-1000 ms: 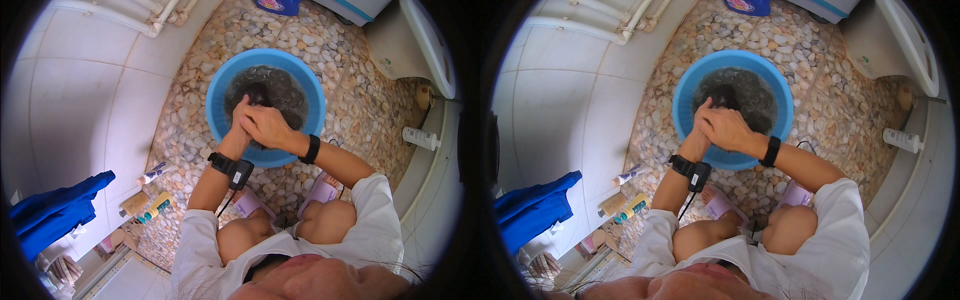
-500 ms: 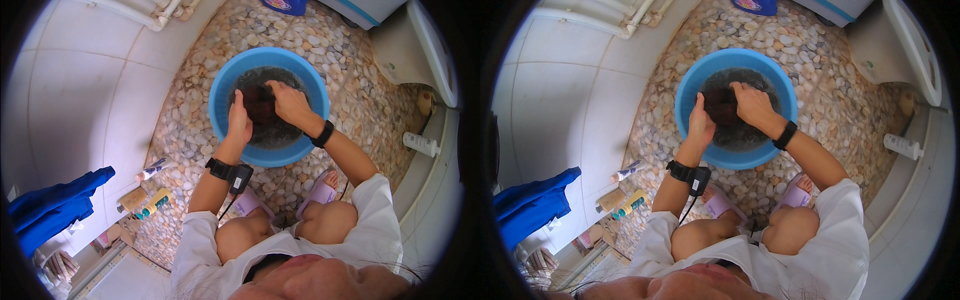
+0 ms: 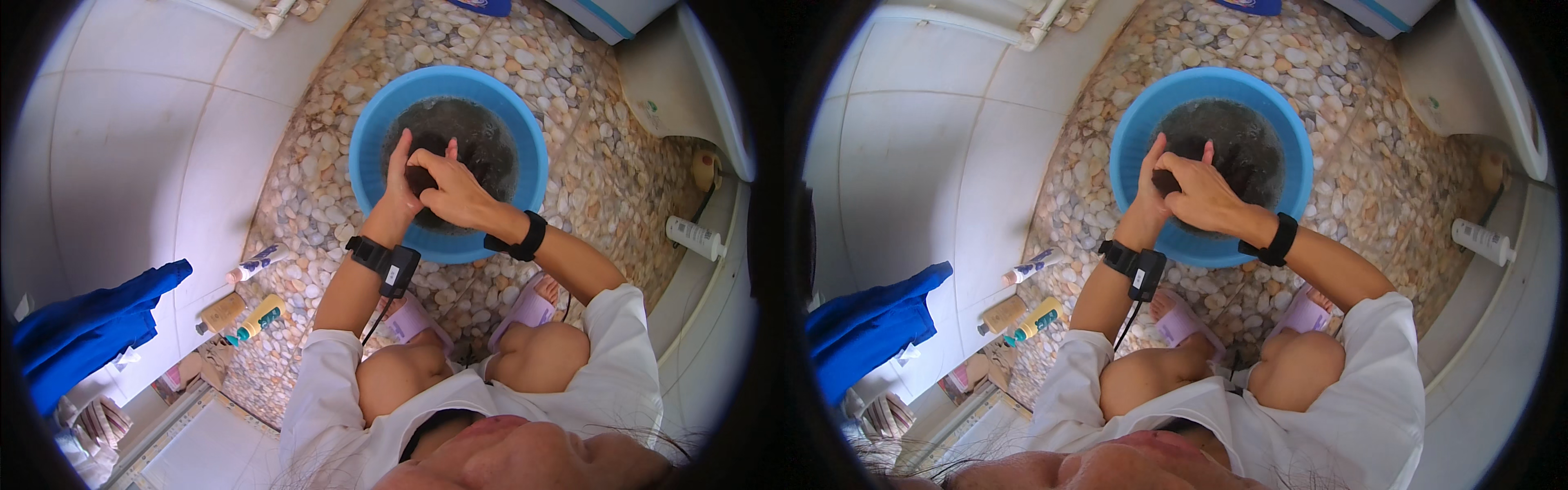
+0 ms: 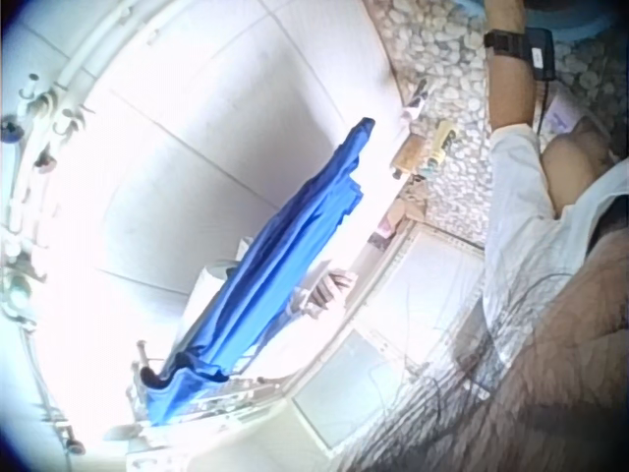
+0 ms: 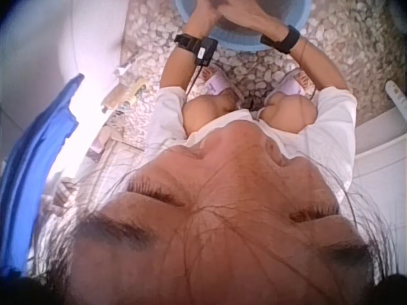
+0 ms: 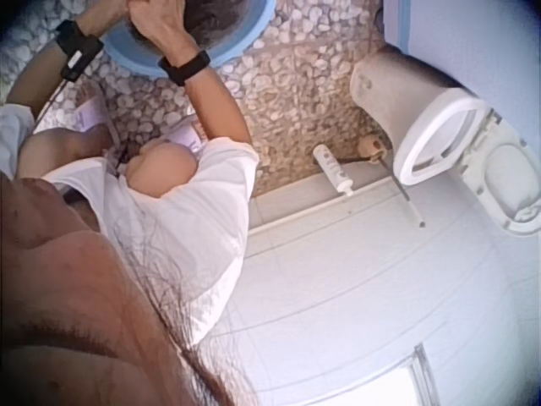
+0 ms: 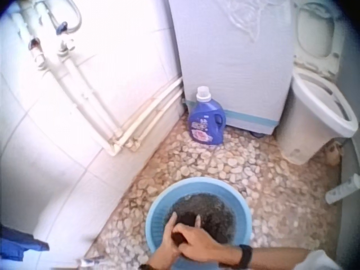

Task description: The person washes a dark cloth by hand in a blue basin filled with water. They move from a cluttered room to a bathroom, submerge and scrub the cloth, wring it out, and rinse it under a tap before continuing to agitate it in the basin.

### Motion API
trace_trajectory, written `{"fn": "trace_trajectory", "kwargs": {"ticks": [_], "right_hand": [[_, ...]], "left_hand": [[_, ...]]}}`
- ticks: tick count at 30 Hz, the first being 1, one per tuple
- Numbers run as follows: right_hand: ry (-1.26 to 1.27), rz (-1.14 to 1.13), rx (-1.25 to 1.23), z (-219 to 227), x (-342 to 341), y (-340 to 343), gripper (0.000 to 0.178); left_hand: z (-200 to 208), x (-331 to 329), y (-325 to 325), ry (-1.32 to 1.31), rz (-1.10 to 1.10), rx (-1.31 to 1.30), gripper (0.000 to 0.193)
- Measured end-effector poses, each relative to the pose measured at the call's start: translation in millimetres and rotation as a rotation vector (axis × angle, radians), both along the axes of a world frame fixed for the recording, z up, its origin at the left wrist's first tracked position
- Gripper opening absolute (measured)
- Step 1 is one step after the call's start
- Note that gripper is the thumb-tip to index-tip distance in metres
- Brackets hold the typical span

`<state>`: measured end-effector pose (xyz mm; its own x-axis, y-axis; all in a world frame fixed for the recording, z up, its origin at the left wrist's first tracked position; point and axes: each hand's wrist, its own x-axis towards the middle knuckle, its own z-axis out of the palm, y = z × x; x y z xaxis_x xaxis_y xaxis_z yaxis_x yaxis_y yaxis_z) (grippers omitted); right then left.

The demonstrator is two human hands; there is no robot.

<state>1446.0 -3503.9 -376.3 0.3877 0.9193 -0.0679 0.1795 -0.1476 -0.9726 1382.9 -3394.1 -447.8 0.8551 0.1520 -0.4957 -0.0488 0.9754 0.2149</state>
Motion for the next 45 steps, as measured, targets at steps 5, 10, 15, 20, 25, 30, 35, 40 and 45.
{"fn": "trace_trajectory", "kwargs": {"ticks": [5,10,15,20,25,30,35,40,45], "right_hand": [[-0.299,0.041,0.073,-6,-17,9,0.025],[-0.512,-0.098,-0.056,-32,8,17,0.027],[-0.757,-0.102,-0.477,-78,61,-3,0.028],[-0.370,-0.004,-0.174,-57,63,-9,0.038],[-0.407,-0.027,-0.033,-43,18,-6,0.036],[-0.175,0.030,0.072,-20,-4,-3,0.027],[-0.246,0.042,0.126,8,-9,6,0.010],[-0.667,-0.040,-0.189,-54,33,17,0.020],[-0.751,-0.129,-0.401,-73,68,12,0.018]], "left_hand": [[-73,-11,9,0.073,-0.044,0.066,0.043],[-26,-5,-2,0.282,-0.041,0.147,0.045],[13,9,-10,0.341,0.013,0.268,0.038],[-9,4,5,0.290,0.035,0.247,0.041],[1,7,0,0.225,0.037,0.151,0.055],[-11,0,5,0.140,0.020,-0.026,0.045],[-77,-26,14,-0.300,-0.088,0.134,0.034],[0,4,-7,0.416,-0.070,0.162,0.036],[-2,-3,-5,0.316,-0.037,0.310,0.042]]}}
